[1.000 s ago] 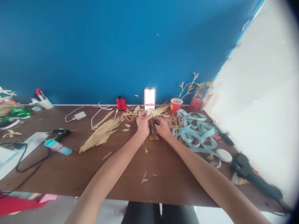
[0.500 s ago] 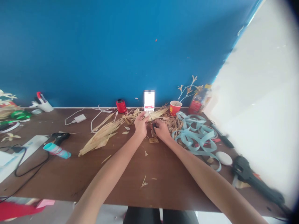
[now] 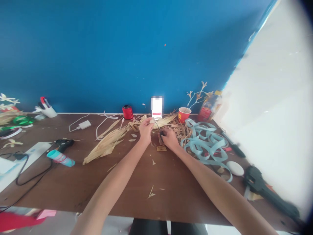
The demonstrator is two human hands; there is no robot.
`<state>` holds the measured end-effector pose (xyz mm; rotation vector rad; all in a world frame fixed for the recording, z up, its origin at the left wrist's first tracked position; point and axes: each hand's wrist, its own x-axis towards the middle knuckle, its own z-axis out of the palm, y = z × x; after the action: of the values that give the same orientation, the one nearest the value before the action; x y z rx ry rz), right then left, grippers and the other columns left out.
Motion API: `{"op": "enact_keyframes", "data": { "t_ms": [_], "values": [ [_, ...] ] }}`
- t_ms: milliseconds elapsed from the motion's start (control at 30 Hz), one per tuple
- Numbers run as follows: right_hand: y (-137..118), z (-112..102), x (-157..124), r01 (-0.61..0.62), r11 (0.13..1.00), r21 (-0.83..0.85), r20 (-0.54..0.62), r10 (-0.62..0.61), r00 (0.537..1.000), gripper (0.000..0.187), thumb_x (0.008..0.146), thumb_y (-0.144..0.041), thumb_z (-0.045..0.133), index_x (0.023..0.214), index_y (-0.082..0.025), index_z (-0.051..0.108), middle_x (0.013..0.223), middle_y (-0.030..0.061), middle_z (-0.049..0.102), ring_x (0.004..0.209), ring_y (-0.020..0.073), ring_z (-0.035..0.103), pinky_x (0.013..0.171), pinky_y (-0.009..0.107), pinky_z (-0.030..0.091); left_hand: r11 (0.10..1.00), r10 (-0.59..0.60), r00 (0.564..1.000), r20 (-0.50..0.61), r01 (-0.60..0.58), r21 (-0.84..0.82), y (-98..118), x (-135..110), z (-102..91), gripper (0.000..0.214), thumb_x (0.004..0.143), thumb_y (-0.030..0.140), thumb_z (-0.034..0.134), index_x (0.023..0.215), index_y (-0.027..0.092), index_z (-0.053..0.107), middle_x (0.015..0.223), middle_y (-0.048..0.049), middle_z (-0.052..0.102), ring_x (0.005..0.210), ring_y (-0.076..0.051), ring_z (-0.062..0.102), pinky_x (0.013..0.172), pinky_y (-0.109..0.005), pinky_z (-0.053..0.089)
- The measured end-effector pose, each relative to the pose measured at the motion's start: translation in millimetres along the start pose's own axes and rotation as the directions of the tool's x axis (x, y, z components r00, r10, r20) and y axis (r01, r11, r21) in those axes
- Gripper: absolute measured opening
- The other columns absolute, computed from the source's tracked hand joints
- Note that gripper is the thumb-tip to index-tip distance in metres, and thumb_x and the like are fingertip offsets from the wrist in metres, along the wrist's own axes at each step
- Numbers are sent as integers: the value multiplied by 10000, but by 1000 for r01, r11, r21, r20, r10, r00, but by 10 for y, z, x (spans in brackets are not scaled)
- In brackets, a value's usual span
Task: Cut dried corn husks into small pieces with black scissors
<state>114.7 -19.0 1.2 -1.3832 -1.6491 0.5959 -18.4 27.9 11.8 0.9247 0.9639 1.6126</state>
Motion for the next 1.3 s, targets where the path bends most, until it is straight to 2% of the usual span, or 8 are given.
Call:
{"op": "enact_keyframes", "data": {
  "t_ms": [233,400,533,700,867,1000,1300],
  "values": [
    [32,-3,13,17,997,-73,46,-13,999,186,691,-241,550,762,-176,709,618,8,634,612,160,540,580,240,353,986,126,992,18,-128,106,51,48,-88,310,599,144,681,907,153,711,793,-26,663,603,-77,505,551,-211,375],
    [39,4,13,26,998,-62,35,-24,999,185,703,-243,546,747,-186,716,599,6,630,608,161,554,572,237,348,992,117,993,26,-118,51,49,46,-96,255,680,310,724,876,147,718,758,-37,660,570,-74,488,540,-220,379],
    [7,2,14,-7,996,-93,37,11,999,178,688,-247,579,775,-181,720,599,5,636,594,158,553,575,238,353,986,161,987,-15,-160,55,44,31,-71,271,670,322,754,872,146,715,816,-55,684,688,-108,576,627,-236,439],
    [-7,1,13,-35,996,-88,39,38,998,191,689,-265,597,803,-180,725,639,18,664,618,166,577,575,237,368,979,182,983,11,-182,90,41,38,-79,260,671,301,749,869,141,697,801,-54,683,731,-133,607,706,-268,472],
    [-5,4,14,-36,994,-101,30,39,999,196,686,-253,604,818,-186,731,659,25,676,649,173,596,583,236,372,979,178,984,4,-177,104,32,52,-99,272,668,317,750,855,148,649,783,-44,673,725,-131,613,687,-255,468],
    [0,5,16,-30,993,-117,25,34,999,185,684,-245,595,797,-187,730,665,24,677,634,166,586,585,238,370,990,129,992,-17,-128,55,28,46,-100,340,657,335,769,897,161,601,765,-27,666,673,-112,604,637,-235,451],
    [-4,-1,7,-25,995,-97,46,30,998,199,694,-250,598,823,-189,738,696,37,694,678,180,610,606,236,403,992,123,991,-53,-124,-9,-37,46,-83,391,675,407,770,946,166,625,800,-32,656,653,-94,583,605,-228,430]
  ]
}}
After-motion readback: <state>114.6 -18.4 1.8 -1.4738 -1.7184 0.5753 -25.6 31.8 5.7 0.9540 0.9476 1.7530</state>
